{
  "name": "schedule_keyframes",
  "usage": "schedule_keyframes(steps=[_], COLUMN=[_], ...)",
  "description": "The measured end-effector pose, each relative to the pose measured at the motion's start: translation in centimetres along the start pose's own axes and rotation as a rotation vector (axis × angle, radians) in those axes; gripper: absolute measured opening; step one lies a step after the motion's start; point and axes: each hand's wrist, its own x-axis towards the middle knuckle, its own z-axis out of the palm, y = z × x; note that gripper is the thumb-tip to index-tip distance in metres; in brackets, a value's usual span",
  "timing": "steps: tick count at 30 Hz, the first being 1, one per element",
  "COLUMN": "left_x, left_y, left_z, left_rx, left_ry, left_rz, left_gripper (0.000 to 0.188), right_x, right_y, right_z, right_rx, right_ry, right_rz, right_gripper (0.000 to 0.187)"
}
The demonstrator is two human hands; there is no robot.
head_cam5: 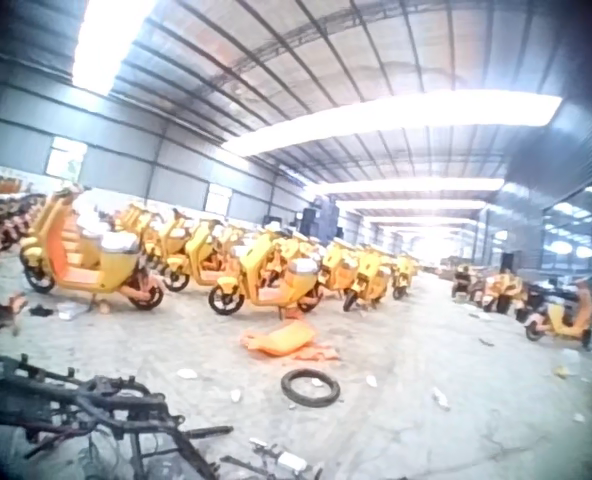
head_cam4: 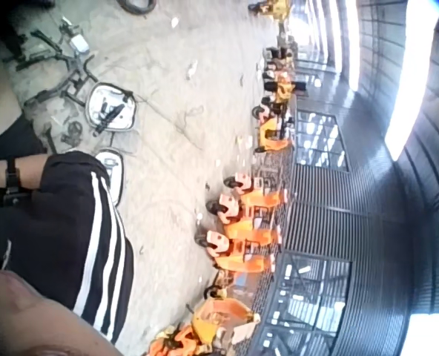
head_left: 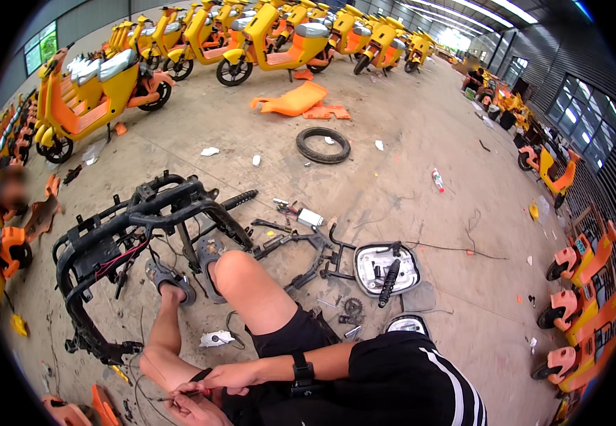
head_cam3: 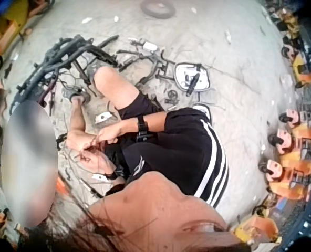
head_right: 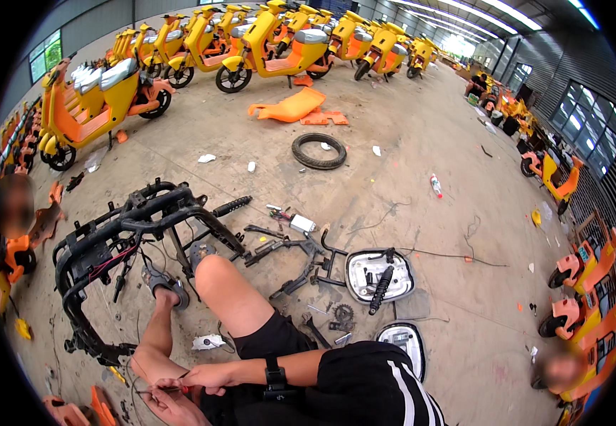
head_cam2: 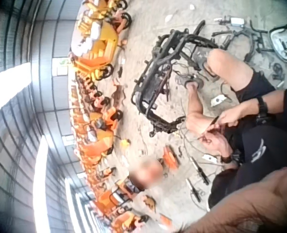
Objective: The person sits on the floor and uses pliers and a screwdriver to manipulate a thin metal cable and small components. They repeatedly bend, cut, and adjust the cable ends while surrounded by disassembled scooter parts.
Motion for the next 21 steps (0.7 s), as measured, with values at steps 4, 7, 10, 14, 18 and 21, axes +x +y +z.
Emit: schedule_keyframes(steps=[4,7,10,14,18,21], left_x=[1.7,2.5,2.5,2.1,2.3,1.9], left_y=[-1.4,-0.8,-0.5,-0.2,-0.7,-0.3], left_z=[-1.1,-1.7,-2.0,-3.0,-3.0,-2.4], left_rx=[-0.112,-0.033,-0.103,-0.077,-0.079,-0.12], left_ry=[-0.135,-0.242,-0.236,-0.139,-0.17,-0.186], left_rz=[0.095,0.181,0.126,0.14,0.03,0.029], left_gripper=[0.015,0.011,0.009,0.018,0.023,0.024], right_x=[1.0,0.2,0.0,0.3,0.0,0.0], right_y=[2.0,0.6,0.2,-0.1,-0.5,-0.1], right_z=[0.3,0.3,0.5,1.8,2.1,2.4], right_rx=[0.187,0.16,0.153,-0.02,-0.294,-0.417], right_ry=[0.056,0.104,0.169,0.34,0.561,0.591], right_rz=[-0.072,-0.149,-0.17,-0.243,-0.38,-0.627], right_gripper=[0.029,0.025,0.025,0.027,0.024,0.027])
